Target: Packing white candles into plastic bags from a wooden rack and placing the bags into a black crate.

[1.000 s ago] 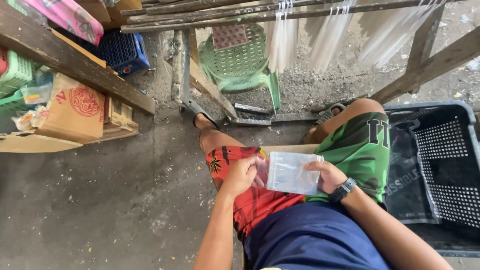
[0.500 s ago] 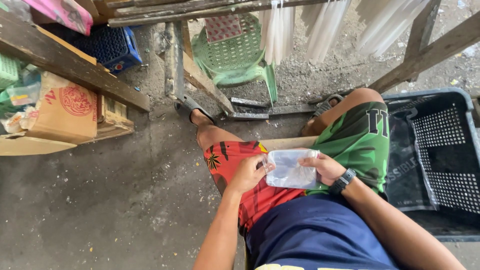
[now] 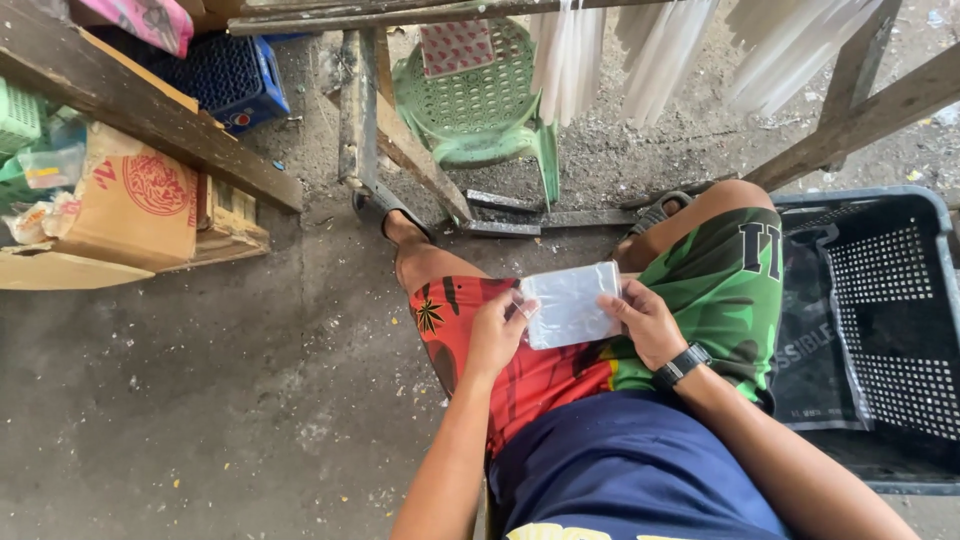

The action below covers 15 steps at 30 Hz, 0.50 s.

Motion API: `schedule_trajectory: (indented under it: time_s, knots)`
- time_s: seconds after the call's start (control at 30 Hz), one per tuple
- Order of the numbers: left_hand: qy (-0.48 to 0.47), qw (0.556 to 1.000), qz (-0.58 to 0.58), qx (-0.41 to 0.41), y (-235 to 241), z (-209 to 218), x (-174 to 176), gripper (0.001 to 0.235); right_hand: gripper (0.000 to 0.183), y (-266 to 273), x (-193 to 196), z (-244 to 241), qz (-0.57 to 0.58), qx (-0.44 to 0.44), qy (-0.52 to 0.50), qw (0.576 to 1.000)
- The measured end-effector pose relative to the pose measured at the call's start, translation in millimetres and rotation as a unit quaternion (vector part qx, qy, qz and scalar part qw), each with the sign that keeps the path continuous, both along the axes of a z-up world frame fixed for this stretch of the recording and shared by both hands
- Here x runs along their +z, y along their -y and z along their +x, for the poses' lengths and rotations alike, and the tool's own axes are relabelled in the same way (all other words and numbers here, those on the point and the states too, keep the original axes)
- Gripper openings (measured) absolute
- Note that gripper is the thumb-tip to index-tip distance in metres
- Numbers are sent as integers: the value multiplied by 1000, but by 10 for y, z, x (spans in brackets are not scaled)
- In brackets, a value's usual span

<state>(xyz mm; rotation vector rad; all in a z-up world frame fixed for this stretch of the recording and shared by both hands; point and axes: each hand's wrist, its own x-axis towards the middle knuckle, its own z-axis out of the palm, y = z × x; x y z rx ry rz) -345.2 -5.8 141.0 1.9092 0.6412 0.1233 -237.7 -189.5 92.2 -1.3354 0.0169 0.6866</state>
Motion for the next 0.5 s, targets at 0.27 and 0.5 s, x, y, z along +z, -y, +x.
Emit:
schedule_trajectory:
  time_s: [0.27,0.5]
  knots:
    - [40,981,-168,93,33,41,12,14,19,-122,546,-91,28,-3,9,1000]
    - [50,969,-234,55,4,30,195,10,21,49,-195,25,46,-21,-38,998]
